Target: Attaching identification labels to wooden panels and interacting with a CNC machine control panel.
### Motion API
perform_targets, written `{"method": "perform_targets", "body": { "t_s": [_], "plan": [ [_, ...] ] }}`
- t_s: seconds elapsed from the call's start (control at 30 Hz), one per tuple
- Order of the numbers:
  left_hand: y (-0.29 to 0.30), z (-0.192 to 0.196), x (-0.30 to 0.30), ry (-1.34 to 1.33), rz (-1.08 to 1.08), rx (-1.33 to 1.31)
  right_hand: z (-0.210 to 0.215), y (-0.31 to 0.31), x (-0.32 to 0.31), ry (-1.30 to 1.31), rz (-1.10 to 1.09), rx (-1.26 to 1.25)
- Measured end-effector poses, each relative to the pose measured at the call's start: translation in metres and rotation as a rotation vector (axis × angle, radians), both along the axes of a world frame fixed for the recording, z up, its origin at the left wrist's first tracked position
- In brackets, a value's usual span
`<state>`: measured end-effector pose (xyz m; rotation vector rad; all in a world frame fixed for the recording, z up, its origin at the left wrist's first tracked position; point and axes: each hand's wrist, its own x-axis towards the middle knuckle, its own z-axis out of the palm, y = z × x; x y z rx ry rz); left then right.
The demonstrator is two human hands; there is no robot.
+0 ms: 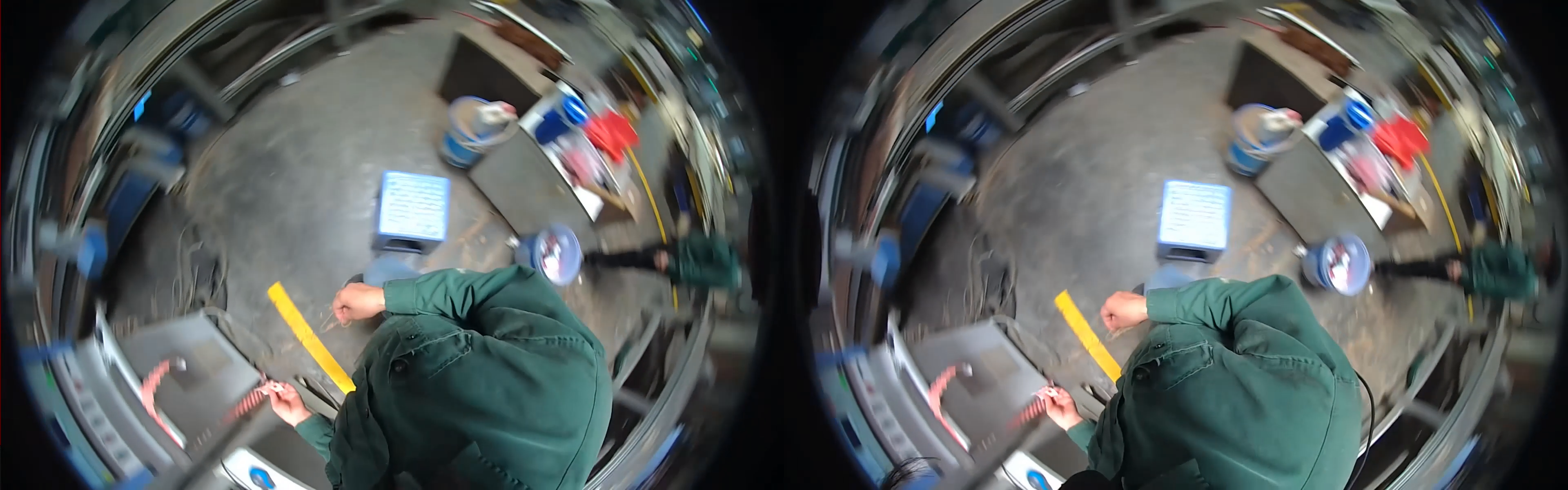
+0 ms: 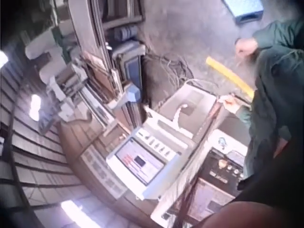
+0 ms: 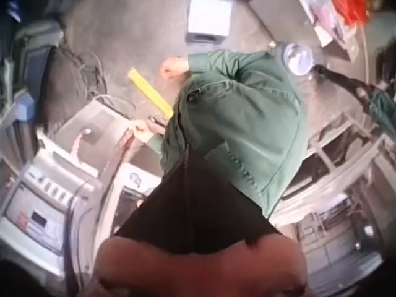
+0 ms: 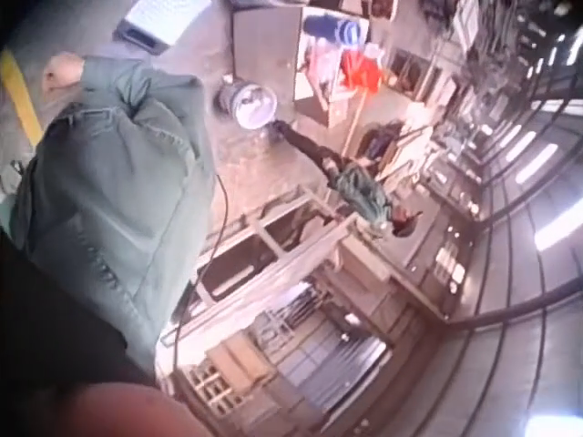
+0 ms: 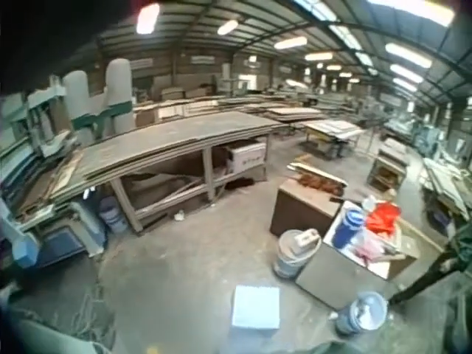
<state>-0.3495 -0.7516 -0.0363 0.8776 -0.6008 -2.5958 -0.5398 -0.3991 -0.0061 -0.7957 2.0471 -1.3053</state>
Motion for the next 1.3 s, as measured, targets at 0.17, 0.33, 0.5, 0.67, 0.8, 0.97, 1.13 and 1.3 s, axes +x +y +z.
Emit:
{"method": "perform_targets", "body": {
  "t_s": [0.17, 0.33, 0.5, 0.67, 0.8, 0.97, 1.13, 1.3],
  "plan": [
    [0.074, -0.023, -0.067, 0.079, -0.388, 0.031, -0.031, 0.164, 0.088, -0.396, -0.801, -0.124],
    [0.204, 0.003, -0.101, 0.061, -0.628, 0.144, -0.032, 0.284, 0.158, -0.605, -1.234, -0.277],
    [0.323, 0.038, -0.127, 0.045, -0.797, 0.104, -0.048, 0.373, 0.180, -0.635, -1.576, -0.308],
    [0.428, 0.038, -0.157, 0.016, -0.888, 0.062, -0.053, 0.488, 0.175, -0.546, -1.673, -0.374],
    [0.542, 0.031, -0.184, -0.113, -0.877, -0.033, -0.057, 0.626, 0.170, -0.338, -1.874, -0.440],
    [0.694, 0.011, -0.198, -0.241, -1.063, -0.092, -0.077, 0.823, 0.172, -0.051, -2.108, -0.398],
    [0.837, 0.039, -0.207, -0.242, -1.383, -0.056, -0.074, 0.949, 0.170, -0.017, -2.296, -0.415],
    [0.893, 0.054, -0.218, -0.176, -1.427, 0.007, -0.120, 0.986, 0.194, -0.116, -2.317, -0.235]
  ]
}}
